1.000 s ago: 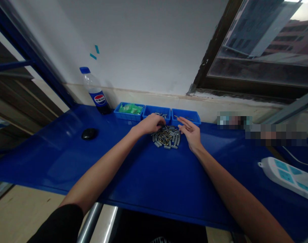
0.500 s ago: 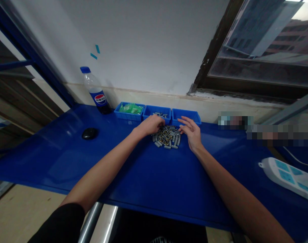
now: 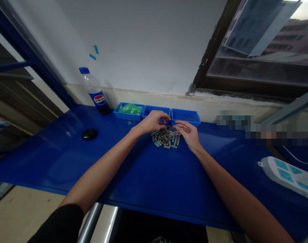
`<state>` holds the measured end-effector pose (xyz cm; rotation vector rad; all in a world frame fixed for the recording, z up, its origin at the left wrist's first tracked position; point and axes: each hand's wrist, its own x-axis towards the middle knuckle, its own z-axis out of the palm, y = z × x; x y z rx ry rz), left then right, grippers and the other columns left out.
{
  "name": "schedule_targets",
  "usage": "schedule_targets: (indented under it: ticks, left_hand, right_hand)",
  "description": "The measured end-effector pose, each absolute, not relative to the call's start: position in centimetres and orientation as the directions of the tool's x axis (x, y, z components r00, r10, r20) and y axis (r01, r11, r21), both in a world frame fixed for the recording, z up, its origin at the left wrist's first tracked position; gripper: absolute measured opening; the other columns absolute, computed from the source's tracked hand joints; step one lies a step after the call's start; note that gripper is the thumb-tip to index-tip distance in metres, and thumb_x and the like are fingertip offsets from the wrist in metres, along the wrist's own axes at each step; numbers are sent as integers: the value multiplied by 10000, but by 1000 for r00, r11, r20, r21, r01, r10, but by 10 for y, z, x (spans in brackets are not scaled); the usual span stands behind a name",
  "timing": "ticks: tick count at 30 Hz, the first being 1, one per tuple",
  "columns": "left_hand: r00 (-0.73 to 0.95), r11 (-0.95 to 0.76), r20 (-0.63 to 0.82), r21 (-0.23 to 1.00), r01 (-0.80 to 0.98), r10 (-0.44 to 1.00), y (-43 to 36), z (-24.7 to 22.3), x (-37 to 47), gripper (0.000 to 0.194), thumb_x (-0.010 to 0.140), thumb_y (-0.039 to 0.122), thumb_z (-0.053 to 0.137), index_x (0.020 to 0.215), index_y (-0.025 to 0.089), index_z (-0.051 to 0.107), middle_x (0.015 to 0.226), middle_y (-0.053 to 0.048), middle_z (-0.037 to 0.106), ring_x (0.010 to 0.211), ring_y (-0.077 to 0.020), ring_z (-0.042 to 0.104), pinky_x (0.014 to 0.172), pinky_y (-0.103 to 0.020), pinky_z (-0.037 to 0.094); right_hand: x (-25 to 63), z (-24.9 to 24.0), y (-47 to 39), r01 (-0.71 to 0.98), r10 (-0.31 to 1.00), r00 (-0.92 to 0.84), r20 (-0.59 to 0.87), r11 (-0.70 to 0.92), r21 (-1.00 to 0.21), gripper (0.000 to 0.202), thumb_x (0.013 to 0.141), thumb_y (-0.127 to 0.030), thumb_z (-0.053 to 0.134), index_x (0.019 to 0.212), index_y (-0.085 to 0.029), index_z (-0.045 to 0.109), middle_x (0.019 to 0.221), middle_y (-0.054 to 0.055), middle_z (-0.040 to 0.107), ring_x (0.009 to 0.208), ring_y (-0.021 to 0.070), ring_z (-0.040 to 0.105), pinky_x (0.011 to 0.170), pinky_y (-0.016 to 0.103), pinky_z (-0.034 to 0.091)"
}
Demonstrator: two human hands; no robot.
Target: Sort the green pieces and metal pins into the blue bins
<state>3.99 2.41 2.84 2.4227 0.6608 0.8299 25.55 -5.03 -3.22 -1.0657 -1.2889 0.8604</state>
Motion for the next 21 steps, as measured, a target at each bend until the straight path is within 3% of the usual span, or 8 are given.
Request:
schedule_targets:
  ticks: [6, 16, 18, 21]
  left_hand:
    - [727, -756, 408, 613, 230, 552, 18, 29, 46, 333, 762, 51, 741, 1084, 132, 706, 1058, -91, 686, 889, -152, 699, 738, -268, 633]
    - [698, -693, 419, 704, 153, 581, 16, 27, 49, 296, 786, 180, 776, 1067, 120, 708, 1057, -113, 713, 862, -154, 711, 721, -271, 628]
    - [719, -715, 400, 672, 191, 568, 17, 28, 48, 305, 805, 215, 775, 1089, 122, 712, 1062, -117, 733, 893, -169, 717, 749, -279, 619]
    - [778, -794, 318, 496, 352, 543, 22, 30, 41, 223, 870, 202, 709, 1077, 128, 743, 1045, -110, 769, 943, -198, 724, 861, -325, 584]
  right_hand:
    - [251, -30, -54, 95, 955, 32, 294, 290, -952, 341, 724, -499, 850, 925, -225, 818, 870, 66, 808, 768, 228, 746, 718, 359, 590]
    - [252, -31, -52, 34, 960, 82, 266, 265, -964, 306, 657, -459, 895, 843, -226, 829, 828, 60, 812, 735, 222, 749, 731, 362, 599]
    - [252, -32, -51, 33, 962, 87, 259, 257, -966, 303, 652, -449, 898, 842, -223, 827, 821, 59, 811, 732, 225, 749, 733, 369, 602]
    - [253, -33, -50, 59, 945, 178, 274, 268, -962, 309, 660, -450, 892, 838, -209, 819, 831, 72, 810, 747, 237, 750, 738, 385, 609]
